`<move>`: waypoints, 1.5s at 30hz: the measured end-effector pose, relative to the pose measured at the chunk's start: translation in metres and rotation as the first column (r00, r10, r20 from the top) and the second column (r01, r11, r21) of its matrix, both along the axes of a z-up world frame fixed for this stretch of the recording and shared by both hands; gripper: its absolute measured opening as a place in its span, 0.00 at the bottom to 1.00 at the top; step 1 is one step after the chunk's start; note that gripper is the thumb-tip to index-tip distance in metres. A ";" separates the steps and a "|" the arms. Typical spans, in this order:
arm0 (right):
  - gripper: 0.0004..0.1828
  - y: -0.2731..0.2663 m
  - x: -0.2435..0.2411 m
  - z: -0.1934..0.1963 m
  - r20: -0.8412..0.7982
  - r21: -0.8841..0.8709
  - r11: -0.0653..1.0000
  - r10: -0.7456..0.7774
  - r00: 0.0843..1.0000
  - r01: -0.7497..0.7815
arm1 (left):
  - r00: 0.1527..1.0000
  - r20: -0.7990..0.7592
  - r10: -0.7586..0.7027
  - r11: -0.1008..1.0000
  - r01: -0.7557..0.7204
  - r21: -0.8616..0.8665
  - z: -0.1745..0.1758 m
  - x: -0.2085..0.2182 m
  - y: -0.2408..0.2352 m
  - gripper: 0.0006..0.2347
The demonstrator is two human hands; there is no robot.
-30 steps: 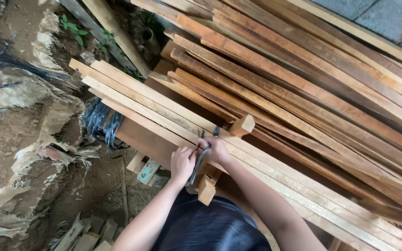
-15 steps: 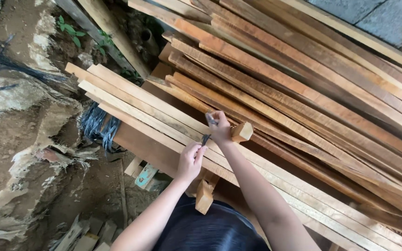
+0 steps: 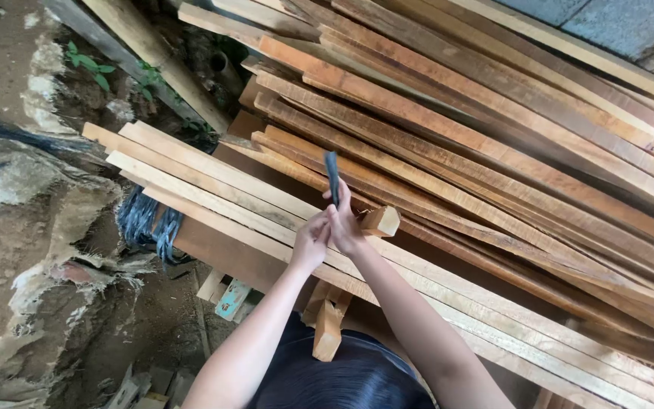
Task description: The person aligns several long wooden planks on a workbench, adjusting them to ensure they are straight. They then use a black strap to tie the planks together, wrapping it around the stack and securing it with a knot.
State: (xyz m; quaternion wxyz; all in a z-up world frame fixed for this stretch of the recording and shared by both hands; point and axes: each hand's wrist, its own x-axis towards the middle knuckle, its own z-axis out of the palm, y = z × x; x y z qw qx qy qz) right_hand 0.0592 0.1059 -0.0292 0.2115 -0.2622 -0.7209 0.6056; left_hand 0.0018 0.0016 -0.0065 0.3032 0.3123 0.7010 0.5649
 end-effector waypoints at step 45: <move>0.02 -0.024 0.031 -0.033 0.049 0.352 0.901 -0.289 0.956 0.254 | 0.784 -0.608 -0.128 0.989 0.059 -0.132 -0.026 -0.040 0.048 0.11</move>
